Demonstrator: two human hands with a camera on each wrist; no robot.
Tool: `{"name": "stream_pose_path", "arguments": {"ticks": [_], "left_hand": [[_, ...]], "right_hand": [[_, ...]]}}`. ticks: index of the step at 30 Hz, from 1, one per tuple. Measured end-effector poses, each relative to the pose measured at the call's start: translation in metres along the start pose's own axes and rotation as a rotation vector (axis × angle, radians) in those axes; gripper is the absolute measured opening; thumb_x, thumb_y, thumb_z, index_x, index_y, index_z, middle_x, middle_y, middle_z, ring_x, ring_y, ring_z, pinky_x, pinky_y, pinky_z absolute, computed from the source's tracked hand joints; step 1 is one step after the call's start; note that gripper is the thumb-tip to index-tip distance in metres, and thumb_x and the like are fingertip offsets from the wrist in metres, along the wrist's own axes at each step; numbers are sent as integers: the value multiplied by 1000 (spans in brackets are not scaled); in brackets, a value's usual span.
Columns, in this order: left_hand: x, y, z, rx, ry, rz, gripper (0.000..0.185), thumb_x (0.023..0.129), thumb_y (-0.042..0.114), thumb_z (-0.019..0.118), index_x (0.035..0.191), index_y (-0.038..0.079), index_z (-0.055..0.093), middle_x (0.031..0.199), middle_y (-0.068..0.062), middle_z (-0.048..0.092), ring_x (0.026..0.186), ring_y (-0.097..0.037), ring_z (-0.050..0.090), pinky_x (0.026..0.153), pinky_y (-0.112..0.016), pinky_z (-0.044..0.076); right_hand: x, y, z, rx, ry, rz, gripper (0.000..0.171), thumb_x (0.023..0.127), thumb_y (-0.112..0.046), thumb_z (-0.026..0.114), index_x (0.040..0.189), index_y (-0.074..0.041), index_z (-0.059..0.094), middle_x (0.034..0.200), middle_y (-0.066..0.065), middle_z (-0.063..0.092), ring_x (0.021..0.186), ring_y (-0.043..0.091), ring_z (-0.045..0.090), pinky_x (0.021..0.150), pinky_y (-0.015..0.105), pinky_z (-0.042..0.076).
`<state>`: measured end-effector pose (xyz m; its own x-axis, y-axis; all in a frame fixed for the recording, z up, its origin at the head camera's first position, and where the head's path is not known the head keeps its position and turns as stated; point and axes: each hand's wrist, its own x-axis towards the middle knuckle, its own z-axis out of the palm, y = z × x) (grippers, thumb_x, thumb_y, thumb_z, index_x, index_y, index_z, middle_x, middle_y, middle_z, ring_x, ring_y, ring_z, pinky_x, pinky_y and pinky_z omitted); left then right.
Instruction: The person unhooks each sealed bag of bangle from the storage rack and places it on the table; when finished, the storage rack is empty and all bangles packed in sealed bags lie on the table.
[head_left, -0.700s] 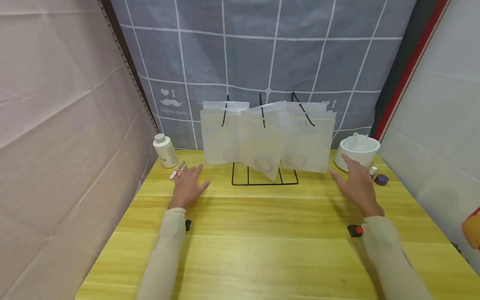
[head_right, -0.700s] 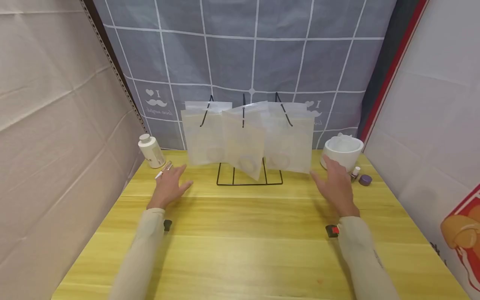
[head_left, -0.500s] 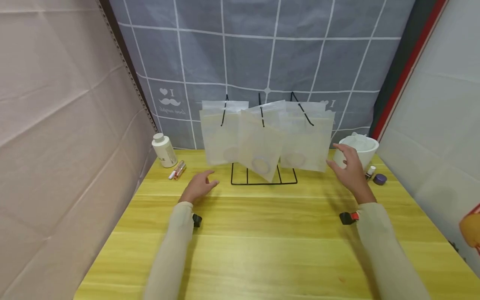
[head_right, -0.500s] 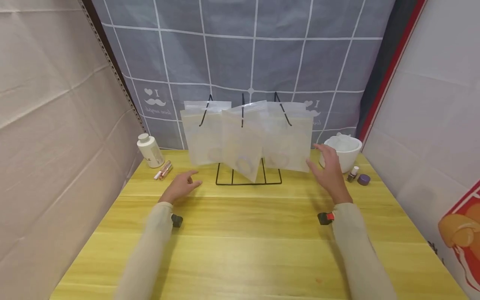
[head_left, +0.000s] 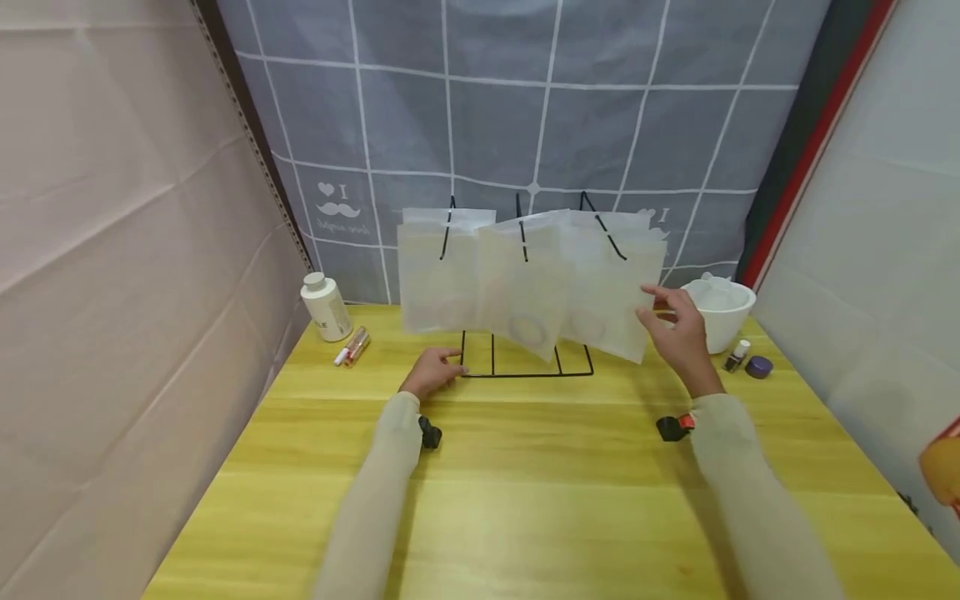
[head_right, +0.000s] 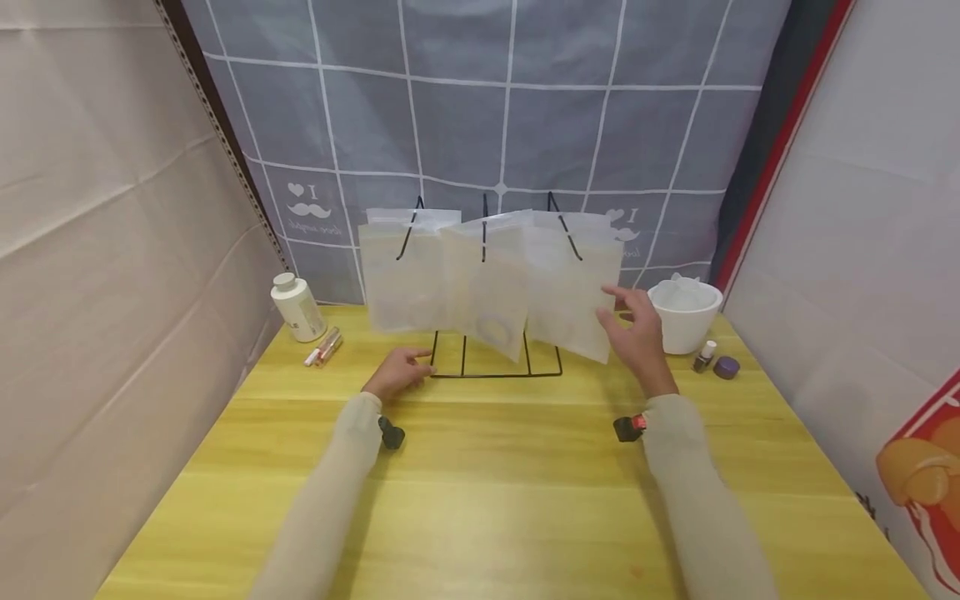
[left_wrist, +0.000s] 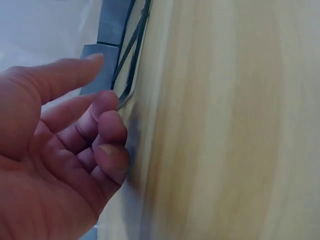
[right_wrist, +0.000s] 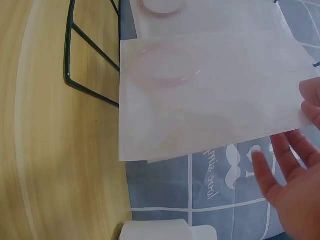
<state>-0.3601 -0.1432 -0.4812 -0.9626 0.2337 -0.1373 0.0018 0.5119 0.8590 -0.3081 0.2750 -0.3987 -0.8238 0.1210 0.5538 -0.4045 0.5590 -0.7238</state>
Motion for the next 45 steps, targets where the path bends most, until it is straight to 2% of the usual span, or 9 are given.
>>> {"name": "stream_pose_path", "arguments": {"ticks": [4, 9, 16, 18, 21, 24, 28, 35, 45], "left_hand": [[1, 0, 8, 15, 21, -58, 56, 95, 18, 73, 147, 7, 54, 64, -8, 63, 50, -16, 49, 47, -29, 39], [4, 4, 12, 46, 46, -123, 56, 95, 20, 73, 147, 13, 55, 54, -5, 56, 44, -14, 41, 41, -28, 31], [8, 8, 12, 82, 69, -109, 56, 92, 20, 76, 145, 13, 57, 57, -8, 61, 45, -16, 46, 42, -29, 34], [8, 7, 13, 81, 74, -104, 56, 92, 20, 77, 144, 13, 58, 58, -8, 62, 46, -16, 47, 43, -28, 35], [8, 7, 13, 67, 78, -106, 58, 90, 20, 78, 144, 14, 58, 58, -9, 63, 46, -16, 46, 42, -28, 34], [8, 6, 14, 57, 78, -110, 60, 89, 20, 80, 144, 14, 58, 58, -9, 63, 46, -16, 46, 42, -29, 34], [8, 6, 14, 51, 79, -119, 60, 88, 20, 80, 144, 15, 58, 59, -9, 63, 46, -16, 46, 42, -29, 34], [8, 9, 12, 37, 83, -130, 61, 89, 21, 80, 145, 16, 58, 58, -10, 62, 45, -16, 43, 42, -31, 33], [7, 10, 14, 17, 91, -130, 60, 88, 19, 80, 144, 14, 58, 59, -10, 62, 46, -16, 43, 44, -29, 35]], "right_hand": [[0, -3, 7, -10, -58, -50, 41, 100, -19, 65, 140, -12, 61, 132, 12, 59, 114, 24, 53, 90, 22, 45], [3, -10, 13, -34, -89, -74, 46, 101, -20, 63, 146, -14, 56, 144, 14, 55, 122, 33, 54, 83, 21, 41], [6, -13, 14, -13, -56, -98, 48, 99, -15, 64, 147, -12, 55, 146, 17, 54, 114, 35, 59, 74, 8, 42], [5, -13, 12, -17, -49, -96, 48, 100, -15, 64, 146, -13, 56, 145, 16, 55, 113, 30, 60, 73, 7, 42], [3, -12, 9, -22, -34, -99, 47, 99, -15, 65, 145, -14, 58, 145, 15, 56, 111, 13, 59, 70, 7, 43], [1, -10, 7, -21, -21, -127, 45, 98, -11, 66, 143, -11, 60, 142, 15, 58, 95, 0, 54, 63, 8, 39], [-4, -9, 4, -15, -14, -160, 45, 96, -7, 68, 140, -9, 62, 139, 17, 61, 78, 4, 45, 59, 14, 34], [-15, -9, -1, -8, -11, -169, 47, 94, -3, 70, 140, -10, 62, 134, 17, 64, 60, 7, 36, 55, 17, 33], [-29, -13, -9, -83, -10, -231, 51, 91, 3, 71, 139, -9, 62, 126, 17, 67, 68, 4, 42, 62, 11, 37]]}}
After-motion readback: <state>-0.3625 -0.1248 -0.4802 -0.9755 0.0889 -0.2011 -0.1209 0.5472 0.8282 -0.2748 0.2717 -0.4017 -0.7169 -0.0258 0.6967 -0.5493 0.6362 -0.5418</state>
